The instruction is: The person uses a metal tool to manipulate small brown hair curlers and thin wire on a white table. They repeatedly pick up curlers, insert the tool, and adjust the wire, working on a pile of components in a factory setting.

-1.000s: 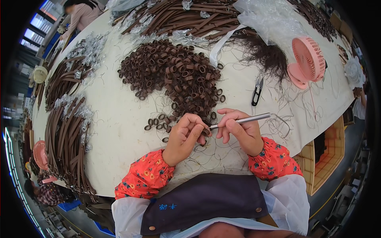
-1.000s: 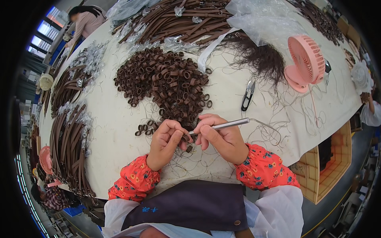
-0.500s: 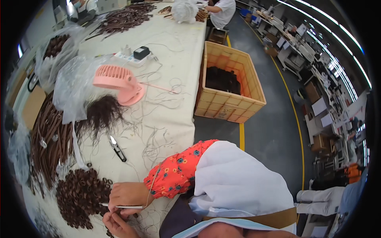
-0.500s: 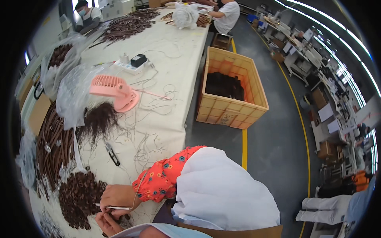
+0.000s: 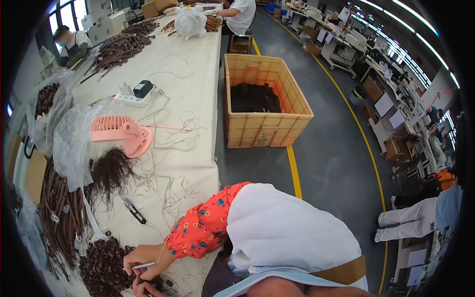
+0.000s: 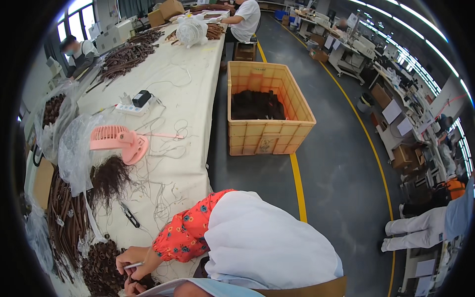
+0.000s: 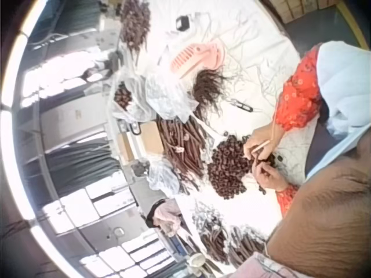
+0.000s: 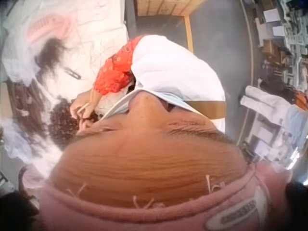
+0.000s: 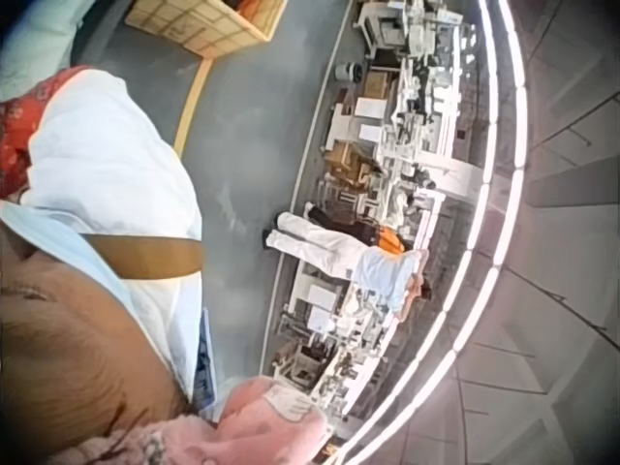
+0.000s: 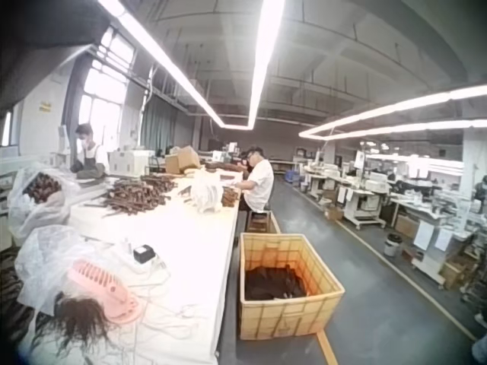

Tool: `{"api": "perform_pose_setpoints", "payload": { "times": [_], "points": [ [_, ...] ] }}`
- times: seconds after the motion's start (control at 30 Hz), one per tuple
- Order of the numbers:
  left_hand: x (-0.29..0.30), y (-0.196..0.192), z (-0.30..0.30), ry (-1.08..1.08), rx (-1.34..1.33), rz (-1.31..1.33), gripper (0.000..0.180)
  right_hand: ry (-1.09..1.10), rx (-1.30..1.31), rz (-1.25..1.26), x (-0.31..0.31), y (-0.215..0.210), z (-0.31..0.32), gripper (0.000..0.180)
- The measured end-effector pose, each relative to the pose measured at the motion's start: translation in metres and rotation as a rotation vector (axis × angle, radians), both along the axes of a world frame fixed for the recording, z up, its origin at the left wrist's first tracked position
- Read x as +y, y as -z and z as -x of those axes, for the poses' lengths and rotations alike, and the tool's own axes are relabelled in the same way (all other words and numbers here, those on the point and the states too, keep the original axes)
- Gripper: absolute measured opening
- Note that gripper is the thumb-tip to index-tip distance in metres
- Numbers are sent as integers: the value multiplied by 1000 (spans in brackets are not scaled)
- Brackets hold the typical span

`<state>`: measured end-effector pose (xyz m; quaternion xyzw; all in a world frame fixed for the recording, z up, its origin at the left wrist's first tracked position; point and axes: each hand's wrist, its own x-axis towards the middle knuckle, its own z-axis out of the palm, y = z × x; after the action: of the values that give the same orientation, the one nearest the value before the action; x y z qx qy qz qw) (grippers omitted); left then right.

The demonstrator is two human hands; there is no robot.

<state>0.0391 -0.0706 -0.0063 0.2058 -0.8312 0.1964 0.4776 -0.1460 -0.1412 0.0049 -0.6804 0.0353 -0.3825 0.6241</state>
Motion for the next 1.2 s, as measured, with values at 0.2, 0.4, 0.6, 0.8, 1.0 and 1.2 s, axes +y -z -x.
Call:
{"api": "perform_pose_setpoints", "payload": {
  "times": [0.2, 0.4, 0.6, 0.8, 1.0, 1.2],
  "points": [
    [53, -10, 50, -598, 338, -634, 18, -32, 23, -177, 3, -3, 3, 34],
    [47, -39, 89, -383, 899, -698, 32, -7, 6, -148, 4, -7, 4, 33],
    [64, -29, 69, -331, 1084, -1135, 28, -102, -10, -188, 7, -4, -3, 33],
    [69, -11, 56, -285, 1049, -1074, 10, -78, 8, -166, 7, 2, -5, 33],
    [76, 1, 45, -386, 1076, -1160, 6, -141, 9, -138, 7, 5, -2, 28],
    [61, -12, 51, -377, 1219, -1176, 11, -36, 97, -75, -3, -4, 3, 25]
  ]
}}
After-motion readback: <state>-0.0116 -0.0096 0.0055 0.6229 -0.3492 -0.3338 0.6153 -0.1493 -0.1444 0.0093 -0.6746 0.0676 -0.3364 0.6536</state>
